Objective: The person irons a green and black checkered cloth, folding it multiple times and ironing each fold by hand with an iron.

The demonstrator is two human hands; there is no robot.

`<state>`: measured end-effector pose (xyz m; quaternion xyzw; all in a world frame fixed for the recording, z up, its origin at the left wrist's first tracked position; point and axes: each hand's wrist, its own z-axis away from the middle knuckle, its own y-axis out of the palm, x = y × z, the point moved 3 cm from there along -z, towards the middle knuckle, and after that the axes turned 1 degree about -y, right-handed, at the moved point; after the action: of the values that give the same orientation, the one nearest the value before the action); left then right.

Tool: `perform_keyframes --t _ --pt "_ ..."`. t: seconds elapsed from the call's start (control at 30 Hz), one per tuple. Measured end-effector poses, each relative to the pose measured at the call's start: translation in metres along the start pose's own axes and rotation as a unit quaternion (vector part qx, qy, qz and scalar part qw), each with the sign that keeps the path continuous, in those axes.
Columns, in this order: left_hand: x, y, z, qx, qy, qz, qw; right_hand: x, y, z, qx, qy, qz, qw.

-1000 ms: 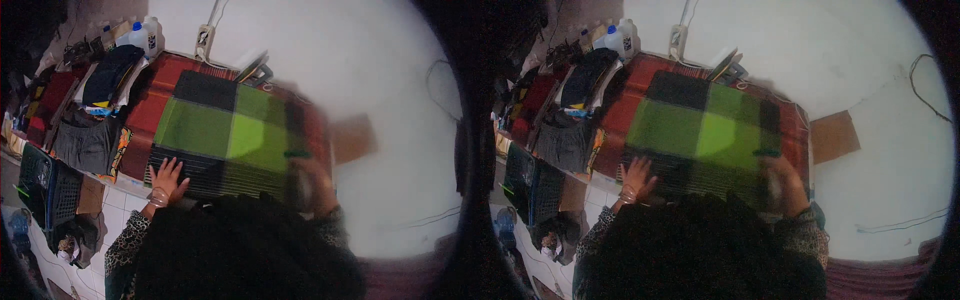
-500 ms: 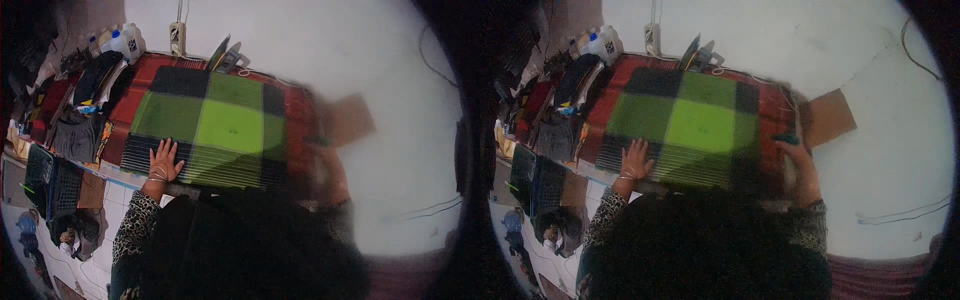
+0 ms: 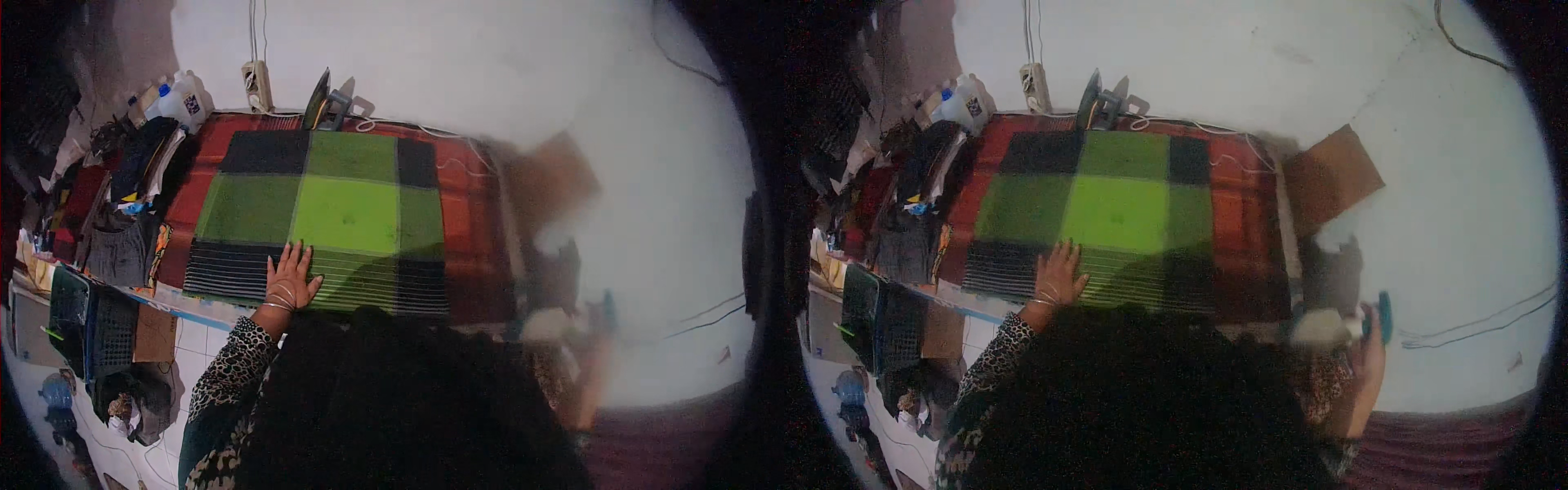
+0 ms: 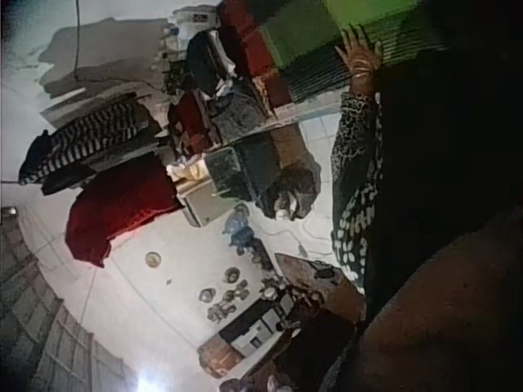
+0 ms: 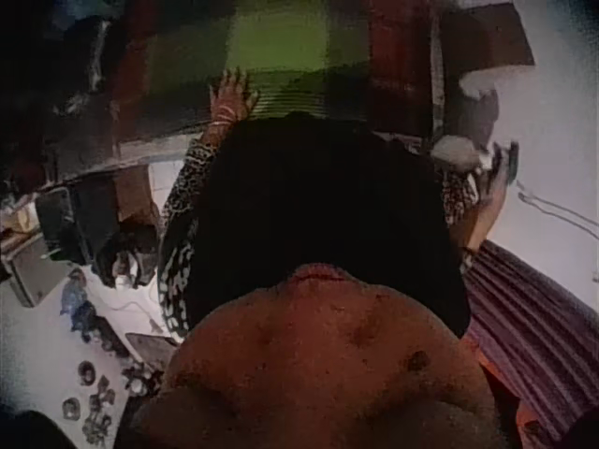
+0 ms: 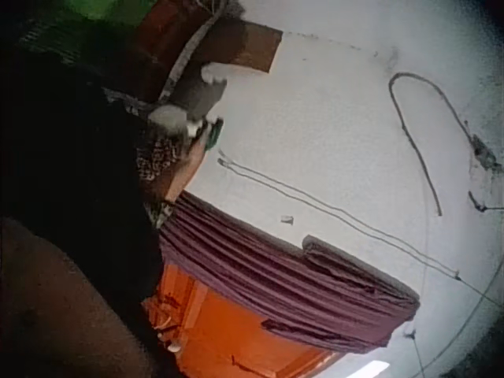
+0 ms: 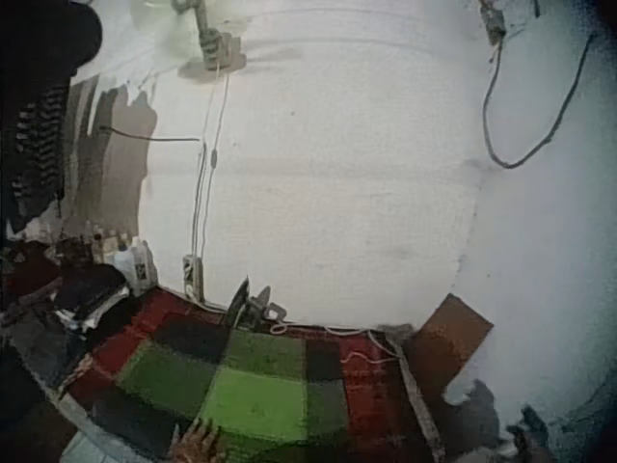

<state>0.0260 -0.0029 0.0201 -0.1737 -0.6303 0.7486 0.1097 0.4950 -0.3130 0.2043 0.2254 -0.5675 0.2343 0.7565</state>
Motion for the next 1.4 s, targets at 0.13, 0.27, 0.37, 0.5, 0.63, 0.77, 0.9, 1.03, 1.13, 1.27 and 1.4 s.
perform_keyframes --t 0.13,0.27,0.37,0.5,0.63,0.77,0.9,1.03,1.13,1.27,1.4 --pt "0.031 0.005 -0.009 -0.015 -0.035 0.014 0.999 -0.045 -0.024 0.045 -0.139 0.006 -0.019 0.990" --pt "0.092 -0.009 -0.012 -0.035 -0.142 -0.011 0.989 -0.079 -0.006 0.043 -0.091 0.025 0.025 0.995" --pt "0.139 -0.009 -0.005 -0.049 -0.186 0.006 0.981 -0.092 0.025 0.025 -0.045 0.032 0.064 0.996" --pt "0.189 -0.006 0.014 -0.049 -0.200 0.000 0.979 -0.095 0.069 0.010 0.001 0.040 0.122 0.992" --pt "0.237 0.000 0.036 -0.101 -0.217 0.016 0.971 -0.090 0.105 0.002 0.031 0.057 0.183 0.981" --pt "0.257 0.013 0.048 -0.194 -0.170 0.035 0.966 -0.085 0.142 -0.005 0.074 0.078 0.268 0.957" --pt "0.256 0.005 0.056 -0.205 -0.188 0.063 0.958 -0.072 0.207 -0.034 0.186 0.047 0.365 0.911" --pt "0.262 0.005 0.048 -0.223 -0.172 0.114 0.953 -0.072 0.347 -0.176 0.128 -0.190 0.505 0.832" --pt "0.267 0.010 0.058 -0.265 -0.189 0.155 0.933 -0.099 0.460 -0.218 0.279 -0.169 0.316 0.891" --pt "0.265 0.004 0.066 -0.318 -0.228 0.162 0.906 -0.105 0.559 -0.179 0.344 -0.070 0.189 0.917" --pt "0.266 0.005 0.075 -0.384 -0.267 0.159 0.869 -0.101 0.613 -0.156 0.380 -0.057 0.152 0.911"
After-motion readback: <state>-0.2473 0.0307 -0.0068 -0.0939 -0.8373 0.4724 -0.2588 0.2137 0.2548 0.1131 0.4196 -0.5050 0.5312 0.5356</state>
